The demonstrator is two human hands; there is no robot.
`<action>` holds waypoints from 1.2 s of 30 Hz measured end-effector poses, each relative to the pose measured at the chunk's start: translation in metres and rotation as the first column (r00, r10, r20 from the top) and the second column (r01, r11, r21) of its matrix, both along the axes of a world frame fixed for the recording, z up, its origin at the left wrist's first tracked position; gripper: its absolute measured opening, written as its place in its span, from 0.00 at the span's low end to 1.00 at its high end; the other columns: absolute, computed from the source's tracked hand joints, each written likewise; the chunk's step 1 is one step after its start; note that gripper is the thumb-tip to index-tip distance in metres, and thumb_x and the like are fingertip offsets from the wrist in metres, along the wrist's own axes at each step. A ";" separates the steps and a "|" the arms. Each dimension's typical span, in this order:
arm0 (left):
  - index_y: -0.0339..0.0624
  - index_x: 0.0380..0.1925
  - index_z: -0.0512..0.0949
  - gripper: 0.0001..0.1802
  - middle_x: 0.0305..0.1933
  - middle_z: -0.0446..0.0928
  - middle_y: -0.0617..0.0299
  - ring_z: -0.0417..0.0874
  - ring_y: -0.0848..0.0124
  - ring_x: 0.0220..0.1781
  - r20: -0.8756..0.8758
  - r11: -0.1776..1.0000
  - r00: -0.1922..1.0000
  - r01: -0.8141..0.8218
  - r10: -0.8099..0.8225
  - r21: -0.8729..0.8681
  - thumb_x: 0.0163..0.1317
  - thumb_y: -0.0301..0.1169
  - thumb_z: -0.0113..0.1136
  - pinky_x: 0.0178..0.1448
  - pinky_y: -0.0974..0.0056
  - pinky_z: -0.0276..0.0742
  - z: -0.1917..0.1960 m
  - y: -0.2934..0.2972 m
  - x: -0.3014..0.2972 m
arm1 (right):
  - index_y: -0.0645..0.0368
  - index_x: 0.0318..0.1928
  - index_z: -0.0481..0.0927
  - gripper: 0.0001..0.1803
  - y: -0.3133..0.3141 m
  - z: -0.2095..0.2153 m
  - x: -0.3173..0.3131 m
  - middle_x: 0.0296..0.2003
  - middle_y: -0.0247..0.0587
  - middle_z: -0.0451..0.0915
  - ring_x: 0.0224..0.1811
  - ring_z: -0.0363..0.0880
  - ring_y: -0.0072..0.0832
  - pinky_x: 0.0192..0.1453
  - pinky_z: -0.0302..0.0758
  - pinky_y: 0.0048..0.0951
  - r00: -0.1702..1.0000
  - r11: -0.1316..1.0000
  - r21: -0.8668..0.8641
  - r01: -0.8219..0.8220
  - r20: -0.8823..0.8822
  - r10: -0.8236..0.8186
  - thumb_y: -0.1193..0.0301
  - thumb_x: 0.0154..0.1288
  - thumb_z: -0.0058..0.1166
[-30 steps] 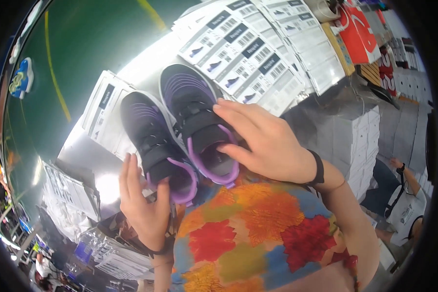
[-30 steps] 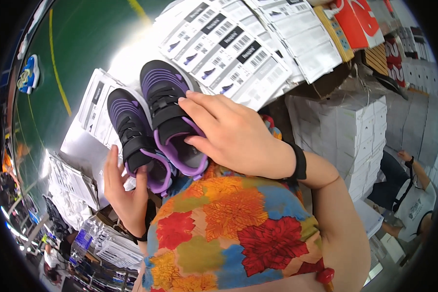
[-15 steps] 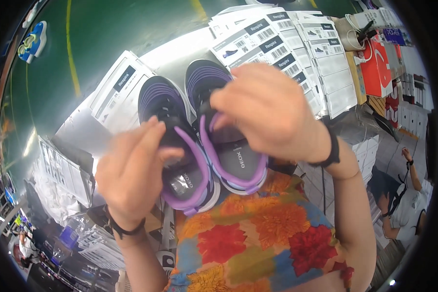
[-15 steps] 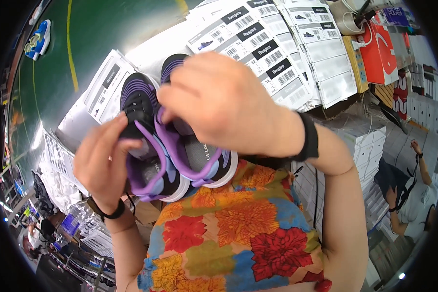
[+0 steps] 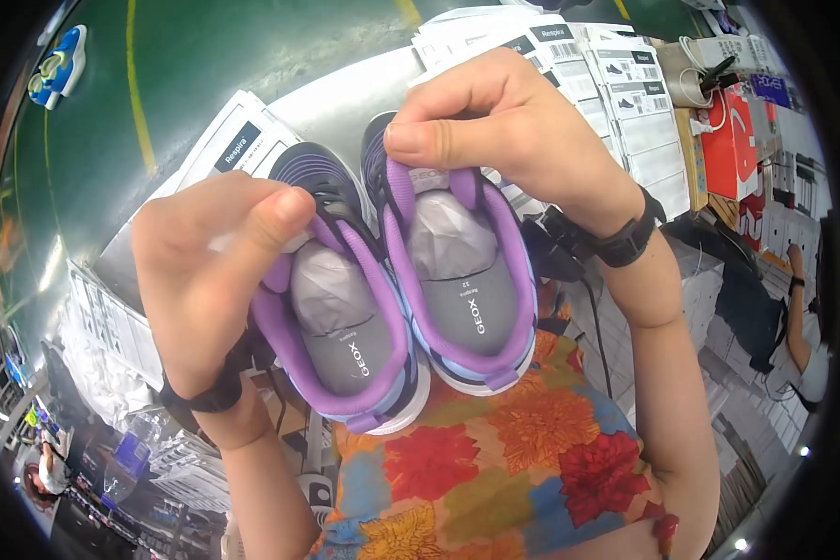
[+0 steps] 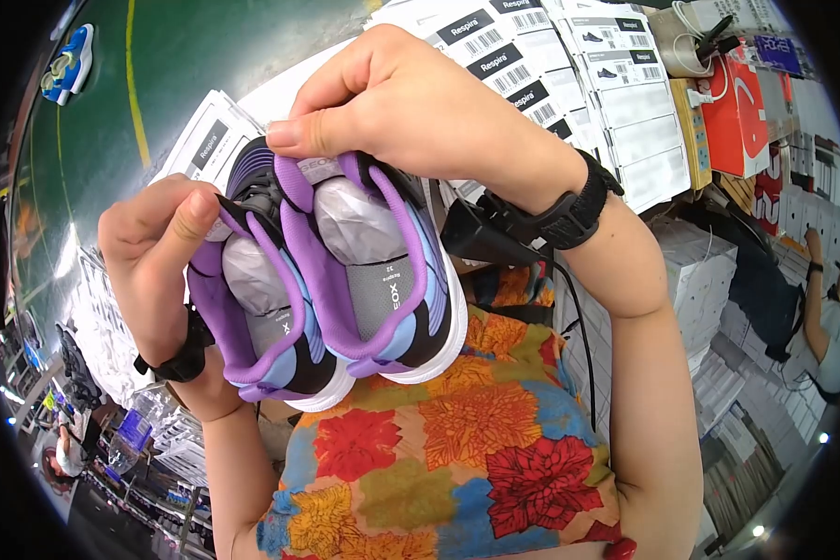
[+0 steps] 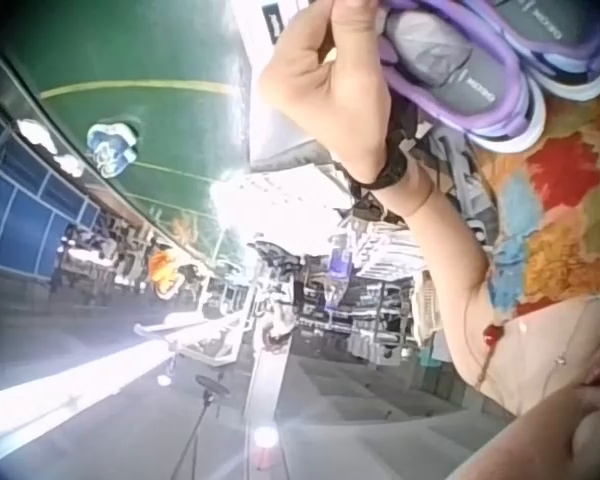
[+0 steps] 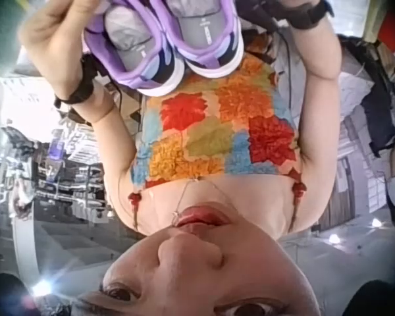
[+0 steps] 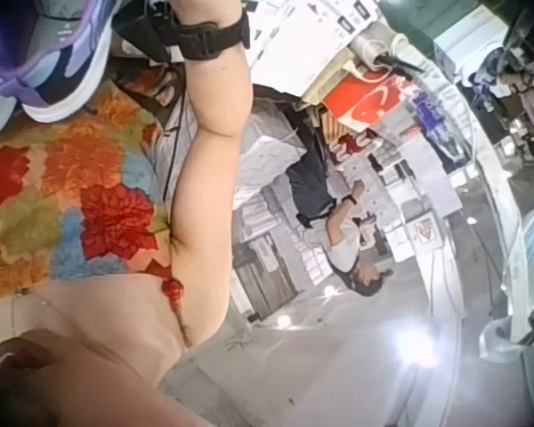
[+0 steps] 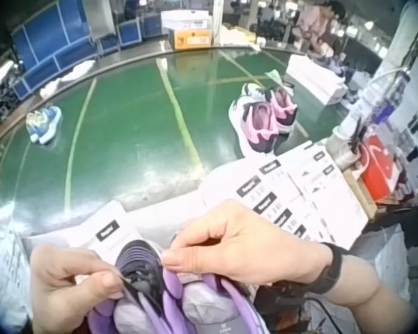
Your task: Inspecting manufactured shoes and applying labels to stacks of papers.
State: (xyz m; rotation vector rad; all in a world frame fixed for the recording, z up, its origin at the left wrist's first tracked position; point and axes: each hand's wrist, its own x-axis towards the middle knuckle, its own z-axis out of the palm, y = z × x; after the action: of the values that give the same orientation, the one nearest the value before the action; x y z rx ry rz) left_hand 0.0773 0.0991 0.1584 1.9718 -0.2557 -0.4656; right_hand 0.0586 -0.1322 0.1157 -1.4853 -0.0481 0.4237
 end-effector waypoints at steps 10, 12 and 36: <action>0.35 0.26 0.84 0.09 0.21 0.78 0.61 0.73 0.73 0.21 0.380 0.979 0.909 0.119 -0.174 0.163 0.52 0.31 0.71 0.27 0.69 0.65 -0.017 0.010 -0.018 | 0.61 0.29 0.86 0.09 0.013 0.000 -0.035 0.20 0.33 0.77 0.21 0.71 0.23 0.28 0.69 0.25 0.907 0.924 -0.315 0.216 0.416 -0.070 0.67 0.57 0.64; 0.40 0.30 0.84 0.12 0.26 0.82 0.61 0.79 0.66 0.26 0.647 0.971 0.724 0.171 -0.238 0.166 0.46 0.34 0.74 0.30 0.67 0.74 -0.044 0.012 -0.042 | 0.56 0.38 0.85 0.14 0.010 -0.010 -0.069 0.31 0.34 0.81 0.29 0.74 0.32 0.33 0.74 0.28 0.733 0.763 -0.554 0.333 0.661 0.160 0.70 0.47 0.67; 0.27 0.67 0.61 0.52 0.75 0.49 0.45 0.59 0.53 0.74 -0.426 0.779 0.882 -0.407 0.201 -0.476 0.47 0.49 0.70 0.76 0.50 0.54 -0.040 0.030 -0.120 | 0.54 0.62 0.58 0.44 -0.014 -0.007 -0.152 0.46 0.33 0.61 0.51 0.64 0.21 0.54 0.70 0.27 0.908 0.819 0.464 0.338 -0.388 -0.155 0.74 0.48 0.73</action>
State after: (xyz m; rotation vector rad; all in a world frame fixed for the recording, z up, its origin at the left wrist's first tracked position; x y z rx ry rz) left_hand -0.0430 0.1289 0.1184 1.2882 0.1590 -0.4561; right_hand -0.0938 -0.1459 0.1084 -0.8461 0.2851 0.4024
